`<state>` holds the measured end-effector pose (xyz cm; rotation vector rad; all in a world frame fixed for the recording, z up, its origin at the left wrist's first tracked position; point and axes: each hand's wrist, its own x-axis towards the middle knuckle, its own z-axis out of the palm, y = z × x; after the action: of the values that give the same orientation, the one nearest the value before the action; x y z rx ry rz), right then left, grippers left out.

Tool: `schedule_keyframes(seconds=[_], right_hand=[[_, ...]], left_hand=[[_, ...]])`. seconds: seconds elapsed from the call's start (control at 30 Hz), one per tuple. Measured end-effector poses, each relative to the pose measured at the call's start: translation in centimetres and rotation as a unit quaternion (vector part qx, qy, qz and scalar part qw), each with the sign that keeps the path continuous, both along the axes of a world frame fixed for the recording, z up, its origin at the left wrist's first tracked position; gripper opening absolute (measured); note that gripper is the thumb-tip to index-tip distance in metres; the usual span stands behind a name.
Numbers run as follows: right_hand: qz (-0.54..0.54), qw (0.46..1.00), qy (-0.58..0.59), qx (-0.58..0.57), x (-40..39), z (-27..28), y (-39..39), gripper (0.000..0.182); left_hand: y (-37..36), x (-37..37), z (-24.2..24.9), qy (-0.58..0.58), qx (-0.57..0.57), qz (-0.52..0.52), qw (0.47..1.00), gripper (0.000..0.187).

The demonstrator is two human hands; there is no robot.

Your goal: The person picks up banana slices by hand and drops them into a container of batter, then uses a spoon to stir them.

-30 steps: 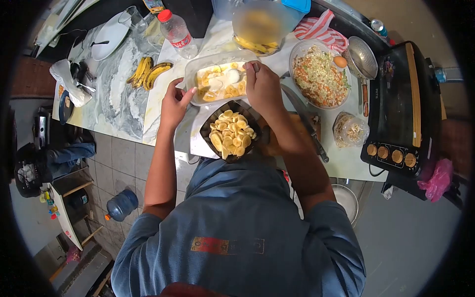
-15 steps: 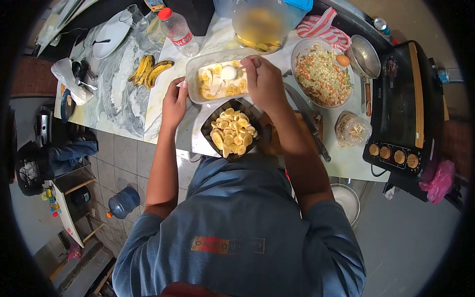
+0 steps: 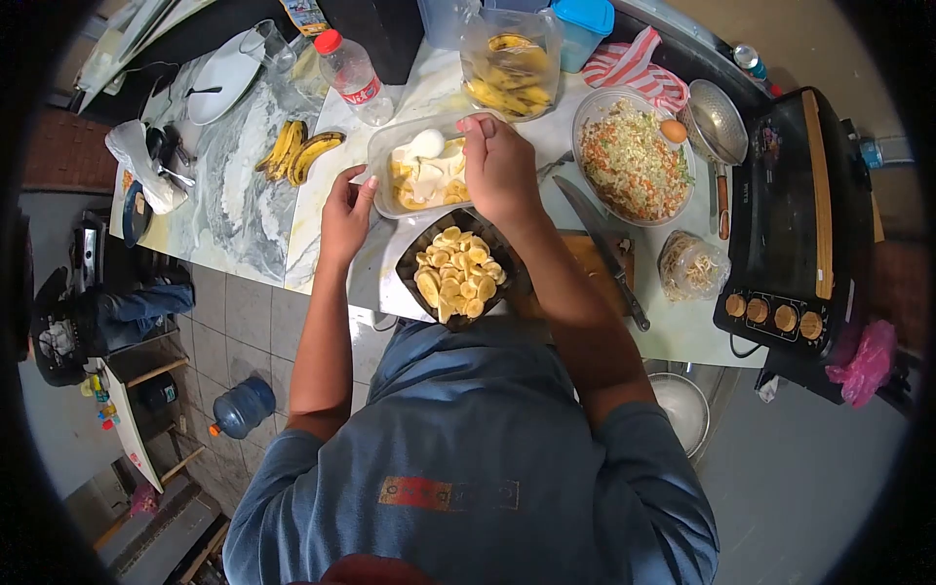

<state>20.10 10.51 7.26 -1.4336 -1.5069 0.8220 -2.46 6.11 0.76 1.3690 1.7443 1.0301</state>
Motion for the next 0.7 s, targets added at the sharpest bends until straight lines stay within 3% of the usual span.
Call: schedule_keyframes(seconds=[0.07,0.17,0.3,0.37,0.4,0.47,0.5,0.6,0.67,0.7], right_hand=[[-0.012,0.993,-0.063,0.095,-0.2,-0.1,0.1,0.030],[-0.016,0.988,-0.119,0.093,0.4,-0.3,-0.3,0.030],[-0.028,0.990,-0.130,0.040,0.5,-0.3,-0.5,0.029],[-0.040,0.999,-0.017,-0.017,0.5,0.1,-0.7,0.030],[-0.041,0.999,-0.017,-0.018,0.5,-0.1,-0.7,0.030],[-0.039,0.993,-0.067,0.093,0.7,-0.8,-0.4,0.031],[-0.039,0.993,-0.066,0.093,0.7,-1.2,-0.4,0.031],[-0.049,0.987,-0.132,0.077,0.6,-1.0,-0.4,0.032],[-0.050,0.997,-0.042,-0.035,0.5,-0.1,-0.7,0.030],[-0.051,0.997,-0.042,-0.034,0.3,0.1,-0.8,0.030]], left_hand=[[0.0,-0.1,-0.2,-0.004,0.002,0.003,1.000,0.041],[0.1,-0.2,-0.4,-0.004,-0.003,0.008,1.000,0.043],[0.1,-0.2,-0.6,-0.010,-0.001,0.005,1.000,0.044],[0.1,-0.2,-0.5,-0.005,-0.009,0.005,1.000,0.044],[0.0,-0.2,-0.3,0.000,-0.016,0.007,1.000,0.044],[0.1,-0.2,-0.2,-0.001,-0.020,0.008,1.000,0.044],[0.1,-0.2,-0.1,-0.002,-0.023,0.007,1.000,0.044],[0.1,-0.2,0.0,-0.003,-0.030,0.007,1.000,0.044],[0.0,-0.2,0.0,-0.001,-0.033,0.007,0.999,0.044],[0.1,-0.2,0.0,0.000,-0.036,0.007,0.999,0.044]])
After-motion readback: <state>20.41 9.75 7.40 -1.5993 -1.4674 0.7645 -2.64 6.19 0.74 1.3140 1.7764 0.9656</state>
